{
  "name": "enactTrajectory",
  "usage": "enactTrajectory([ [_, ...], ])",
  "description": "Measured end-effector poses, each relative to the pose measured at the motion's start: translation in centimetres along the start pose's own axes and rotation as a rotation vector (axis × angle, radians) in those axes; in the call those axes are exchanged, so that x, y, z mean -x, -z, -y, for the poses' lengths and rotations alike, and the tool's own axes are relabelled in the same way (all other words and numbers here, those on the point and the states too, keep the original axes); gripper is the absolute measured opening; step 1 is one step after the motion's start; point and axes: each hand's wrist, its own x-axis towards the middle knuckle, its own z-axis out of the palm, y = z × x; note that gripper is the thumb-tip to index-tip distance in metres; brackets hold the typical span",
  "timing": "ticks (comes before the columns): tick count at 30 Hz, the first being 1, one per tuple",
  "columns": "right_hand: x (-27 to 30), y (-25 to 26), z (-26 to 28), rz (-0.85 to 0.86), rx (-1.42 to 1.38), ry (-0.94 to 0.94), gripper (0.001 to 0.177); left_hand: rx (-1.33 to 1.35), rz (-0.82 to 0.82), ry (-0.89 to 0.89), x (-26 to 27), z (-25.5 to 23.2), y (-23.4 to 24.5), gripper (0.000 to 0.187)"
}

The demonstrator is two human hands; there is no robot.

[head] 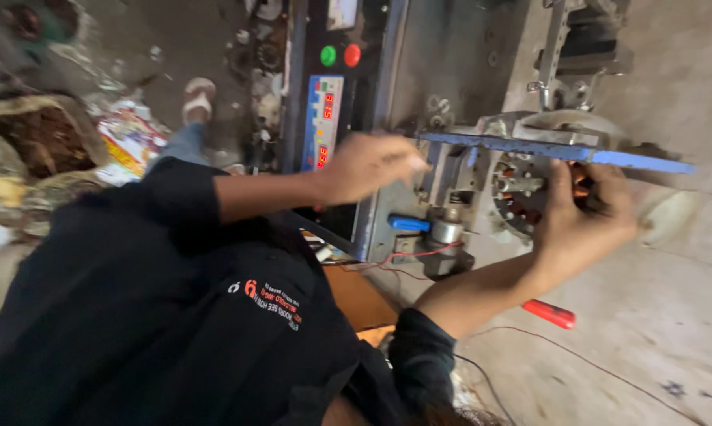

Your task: The person operates a coil winding machine, feeding copper wire onto a rotor core held in the machine's chuck. They repeatedly press a control button to advance the winding cycle and adjust the wire with their hands to maintain alignment.

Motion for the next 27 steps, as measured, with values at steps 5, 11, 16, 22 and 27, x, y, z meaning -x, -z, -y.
enactTrajectory([
  [5,0.5,0.4,0.0,0.023,0.004,0.023,0.02,-0.763,-0.632,-0.115,0.1,8.3,9.0,0.065],
  [11,0.2,0.0,0.8,-0.022,0.014,0.02,0.023,-0.625,-0.406,0.005,-0.9,15.4,11.1,0.052],
  [16,0.2,0.0,1.3,-0.026,0.078,0.007,0.019,-0.878,-0.323,0.09,-0.9,12.8,12.0,0.047],
  [22,-0.2,-0.6,3.1,-0.026,0.077,0.026,0.02,-0.946,-0.135,0.172,-1.1,9.5,14.3,0.059],
  [27,-0.1,-0.7,3.8,-0.036,0.122,0.035,0.021,-1.024,-0.049,0.208,-1.5,9.2,14.3,0.07],
])
